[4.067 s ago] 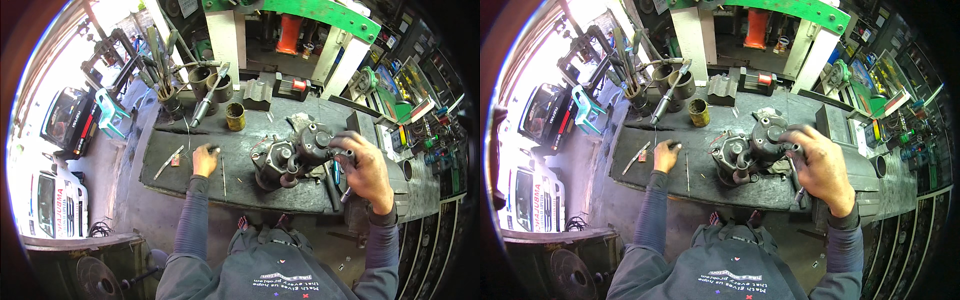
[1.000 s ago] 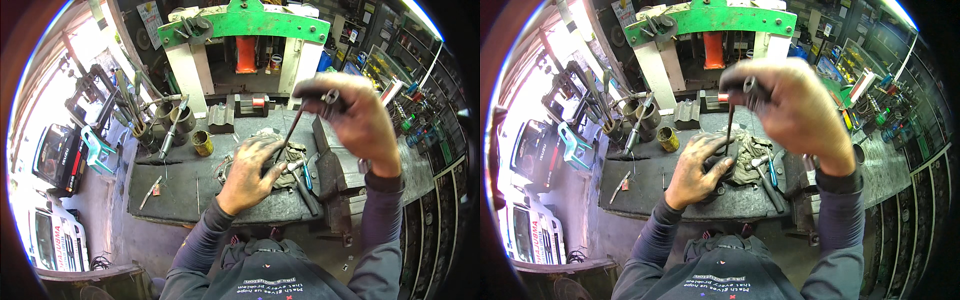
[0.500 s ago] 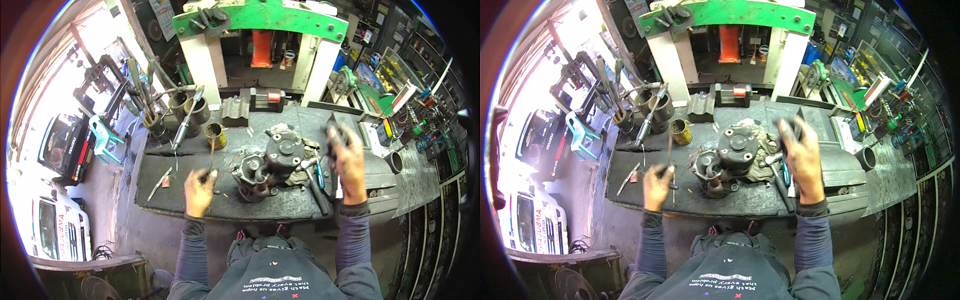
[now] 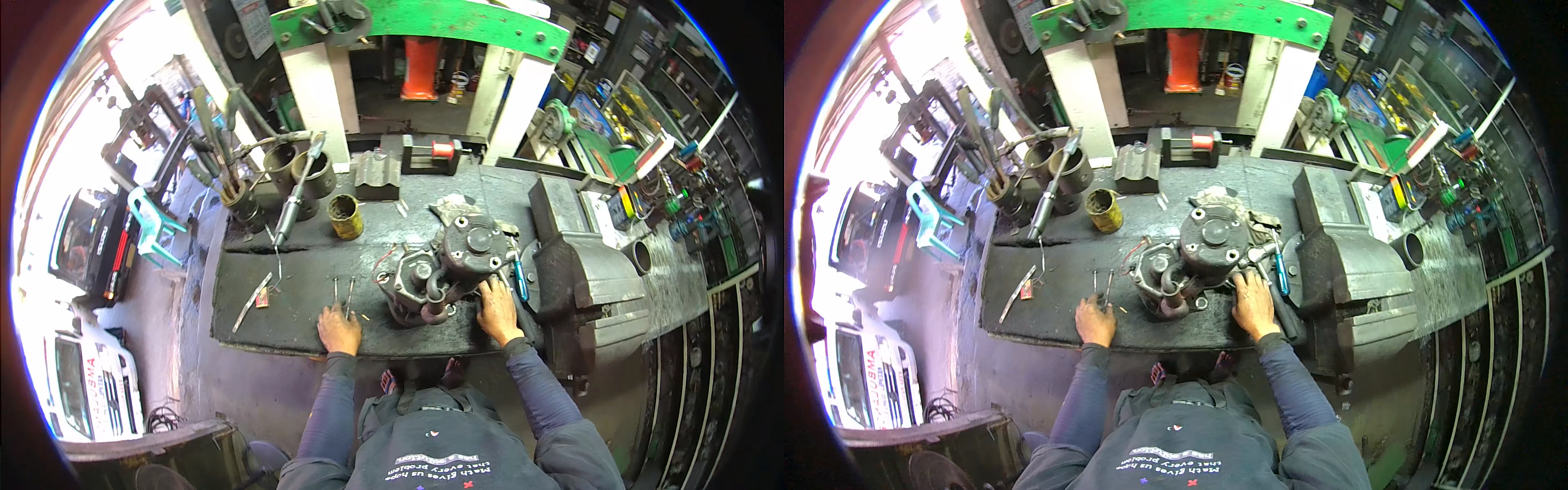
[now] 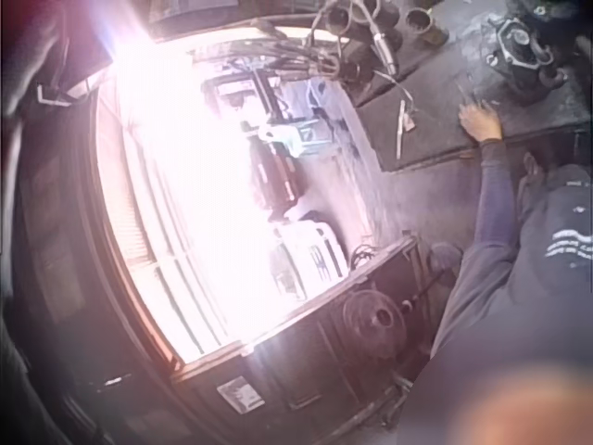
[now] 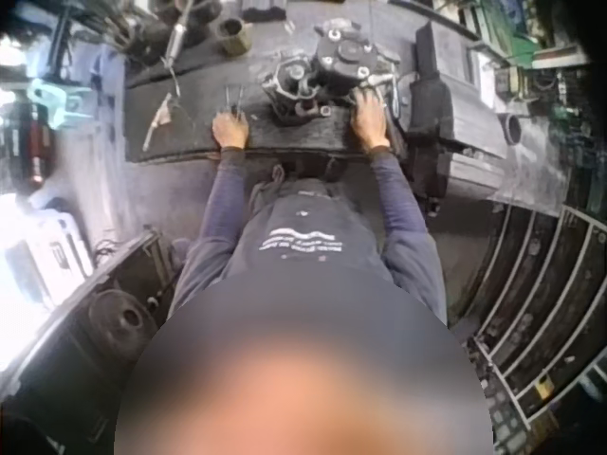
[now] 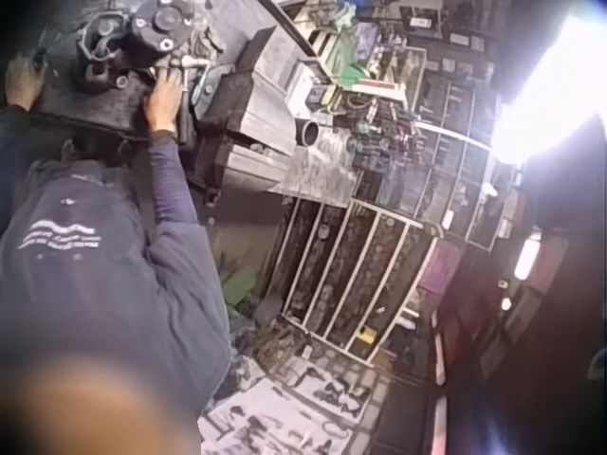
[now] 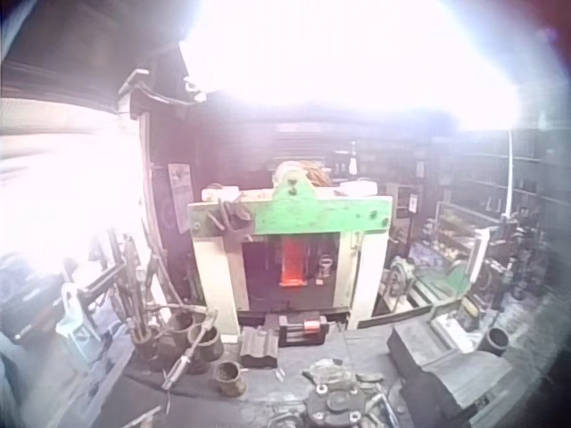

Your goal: The person disassembles a cylindrical mechanical component on a workbench using a wrench and screwdriver. They remove bolts, separate the housing, and extract internal parts, then reassemble the unit by inserting components and tightening the bolts.

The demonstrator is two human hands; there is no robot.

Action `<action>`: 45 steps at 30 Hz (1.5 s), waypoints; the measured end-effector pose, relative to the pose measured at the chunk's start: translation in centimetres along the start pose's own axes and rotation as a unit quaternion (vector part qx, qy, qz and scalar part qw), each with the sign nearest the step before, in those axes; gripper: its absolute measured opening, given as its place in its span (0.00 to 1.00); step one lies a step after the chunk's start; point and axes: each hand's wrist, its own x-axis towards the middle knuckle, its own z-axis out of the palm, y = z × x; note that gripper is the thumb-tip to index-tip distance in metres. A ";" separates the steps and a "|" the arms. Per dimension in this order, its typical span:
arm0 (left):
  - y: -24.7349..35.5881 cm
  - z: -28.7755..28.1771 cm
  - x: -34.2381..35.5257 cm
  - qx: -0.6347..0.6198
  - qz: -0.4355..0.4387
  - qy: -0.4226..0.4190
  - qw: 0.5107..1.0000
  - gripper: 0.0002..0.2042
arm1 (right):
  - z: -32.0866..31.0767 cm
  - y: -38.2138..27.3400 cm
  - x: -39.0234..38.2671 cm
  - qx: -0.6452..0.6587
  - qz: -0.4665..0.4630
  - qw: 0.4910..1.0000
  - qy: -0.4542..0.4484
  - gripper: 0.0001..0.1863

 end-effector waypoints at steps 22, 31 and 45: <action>17.4 -13.2 -4.7 -0.241 0.187 0.025 0.952 0.24 | -10.4 -5.6 -0.2 0.466 0.050 0.879 0.087 0.48; 17.0 -18.0 -2.1 -0.175 0.159 -0.055 0.970 0.13 | -7.4 -3.9 -2.9 0.482 0.048 0.874 0.044 0.22; 14.4 -19.2 -1.1 -0.226 0.361 0.006 0.905 0.16 | -7.0 -4.2 -13.8 0.371 0.193 0.909 -0.003 0.19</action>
